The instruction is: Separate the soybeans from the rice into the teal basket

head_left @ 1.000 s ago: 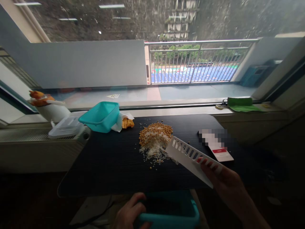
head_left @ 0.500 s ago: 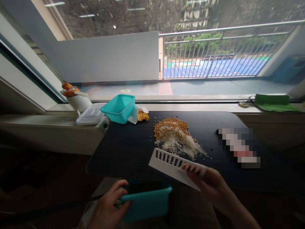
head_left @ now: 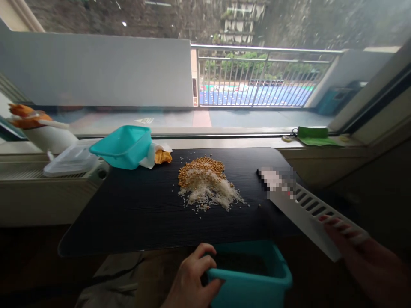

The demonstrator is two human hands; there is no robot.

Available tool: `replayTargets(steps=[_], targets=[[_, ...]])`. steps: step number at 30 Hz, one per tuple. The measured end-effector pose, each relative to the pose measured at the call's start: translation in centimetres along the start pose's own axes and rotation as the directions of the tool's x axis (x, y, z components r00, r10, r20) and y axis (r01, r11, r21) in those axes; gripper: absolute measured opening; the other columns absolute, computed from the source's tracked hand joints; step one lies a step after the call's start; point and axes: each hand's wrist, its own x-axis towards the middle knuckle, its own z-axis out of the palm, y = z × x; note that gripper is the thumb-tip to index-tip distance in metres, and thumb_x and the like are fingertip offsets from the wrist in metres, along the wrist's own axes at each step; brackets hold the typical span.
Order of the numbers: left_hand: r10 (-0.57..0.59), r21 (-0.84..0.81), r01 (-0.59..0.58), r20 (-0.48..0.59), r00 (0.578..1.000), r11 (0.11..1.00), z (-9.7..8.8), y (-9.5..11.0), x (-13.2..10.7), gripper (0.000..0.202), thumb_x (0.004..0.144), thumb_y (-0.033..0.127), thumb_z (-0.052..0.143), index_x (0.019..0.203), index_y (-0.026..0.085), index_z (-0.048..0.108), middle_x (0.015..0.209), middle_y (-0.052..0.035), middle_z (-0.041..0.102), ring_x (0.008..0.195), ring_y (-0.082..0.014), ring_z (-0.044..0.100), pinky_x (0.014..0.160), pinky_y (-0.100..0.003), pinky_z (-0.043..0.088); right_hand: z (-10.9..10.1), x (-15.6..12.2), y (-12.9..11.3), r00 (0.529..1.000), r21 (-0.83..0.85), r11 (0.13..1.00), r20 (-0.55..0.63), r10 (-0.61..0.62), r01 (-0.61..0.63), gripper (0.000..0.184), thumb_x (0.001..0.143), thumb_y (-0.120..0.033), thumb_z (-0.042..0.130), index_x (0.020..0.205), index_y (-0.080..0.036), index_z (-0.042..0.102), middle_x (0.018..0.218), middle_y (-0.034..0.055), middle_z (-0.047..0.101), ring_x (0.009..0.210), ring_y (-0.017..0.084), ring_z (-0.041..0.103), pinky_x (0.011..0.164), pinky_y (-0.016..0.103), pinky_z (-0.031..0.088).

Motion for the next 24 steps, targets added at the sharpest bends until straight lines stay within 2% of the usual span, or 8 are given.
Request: replayTargets(steps=[3, 6, 9, 12, 15, 18, 20, 24], targets=[[-0.006, 0.052, 0.006, 0.001, 1.0, 0.999, 0.5, 0.5, 0.1, 0.017, 0.068, 0.001, 0.064, 0.067, 0.018, 0.062, 0.109, -0.0057, 0.067, 0.089, -0.019, 0.069, 0.077, -0.022, 0.051, 1.6, -0.5, -1.7, 0.999, 0.148, 0.989, -0.028, 0.028, -0.024, 0.027, 0.073, -0.049, 0.07, 0.091, -0.03, 0.077, 0.098, 0.0023, 0.079, 0.102, 0.04, 0.068, 0.089, 0.046, 0.056], [0.024, 0.07, -0.025, 0.012, 1.0, 0.997, 1.2, 1.1, 0.2, 0.017, 0.067, 0.002, 0.065, 0.068, 0.018, 0.062, 0.111, -0.0067, 0.067, 0.093, -0.021, 0.069, 0.08, -0.024, 0.052, 1.8, -1.0, -2.2, 0.998, 0.231, 0.972, 0.047, 0.033, -0.043, 0.029, 0.07, -0.052, 0.071, 0.087, -0.03, 0.079, 0.096, 0.0019, 0.079, 0.1, 0.04, 0.069, 0.09, 0.047, 0.055], [0.063, 0.056, -0.064, 0.013, 0.998, 0.996, 2.0, 1.7, 0.5, 0.018, 0.066, 0.0, 0.064, 0.067, 0.018, 0.062, 0.109, -0.0068, 0.067, 0.09, -0.0207, 0.069, 0.079, -0.024, 0.053, 0.2, -1.8, -1.3, 0.985, 0.25, 0.965, 0.172, 0.03, -0.073, 0.031, 0.067, -0.053, 0.073, 0.082, -0.027, 0.08, 0.092, 0.004, 0.08, 0.096, 0.039, 0.07, 0.083, 0.044, 0.058], [0.099, 0.041, -0.1, 0.018, 0.995, 0.994, 2.4, 2.0, 0.8, 0.019, 0.064, -0.001, 0.065, 0.066, 0.018, 0.061, 0.107, -0.0061, 0.068, 0.088, -0.0198, 0.07, 0.079, -0.024, 0.053, -1.4, -2.6, -0.5, 0.942, 0.33, 0.928, 0.33, 0.057, -0.171, 0.031, 0.068, -0.054, 0.072, 0.08, -0.026, 0.08, 0.089, 0.006, 0.08, 0.085, 0.037, 0.074, 0.067, 0.039, 0.062], [0.133, 0.037, -0.134, 0.023, 0.991, 0.99, 2.1, 1.8, 0.6, 0.018, 0.064, 0.001, 0.068, 0.066, 0.018, 0.061, 0.106, -0.0059, 0.068, 0.087, -0.0193, 0.07, 0.078, -0.023, 0.053, -1.5, -2.8, -0.6, 0.947, 0.403, 0.893, 0.314, 0.069, -0.199, 0.029, 0.068, -0.054, 0.073, 0.079, -0.028, 0.08, 0.089, 0.0056, 0.08, 0.078, 0.034, 0.075, 0.061, 0.035, 0.062], [0.14, 0.05, -0.141, 0.013, 0.99, 0.989, 1.4, 1.2, 0.0, 0.018, 0.063, 0.002, 0.069, 0.067, 0.018, 0.06, 0.105, -0.0062, 0.068, 0.088, -0.0189, 0.07, 0.078, -0.023, 0.053, 0.3, -2.2, -2.1, 0.973, 0.434, 0.894, 0.23, 0.008, -0.109, 0.026, 0.065, -0.051, 0.078, 0.077, -0.029, 0.08, 0.09, 0.0048, 0.08, 0.09, 0.034, 0.073, 0.07, 0.033, 0.061], [0.126, 0.074, -0.125, -0.005, 0.992, 0.989, 0.6, 0.6, -0.7, 0.019, 0.063, 0.001, 0.068, 0.067, 0.018, 0.061, 0.106, -0.0059, 0.069, 0.088, -0.0186, 0.07, 0.078, -0.022, 0.053, 2.3, -1.9, -3.8, 0.974, 0.459, 0.883, 0.228, -0.014, -0.095, 0.025, 0.066, -0.05, 0.078, 0.079, -0.028, 0.08, 0.091, 0.0053, 0.079, 0.095, 0.033, 0.071, 0.076, 0.034, 0.06], [0.091, 0.166, -0.082, -0.048, 0.995, 0.983, -1.4, -0.9, -2.5, 0.02, 0.062, 0.002, 0.067, 0.068, 0.02, 0.061, 0.108, -0.0047, 0.07, 0.09, -0.0194, 0.072, 0.078, -0.022, 0.055, 6.5, -1.8, -7.3, 0.941, 0.514, 0.855, 0.317, -0.121, -0.063, 0.029, 0.069, -0.05, 0.077, 0.085, -0.026, 0.079, 0.091, 0.0059, 0.079, 0.086, 0.03, 0.072, 0.071, 0.034, 0.06]])
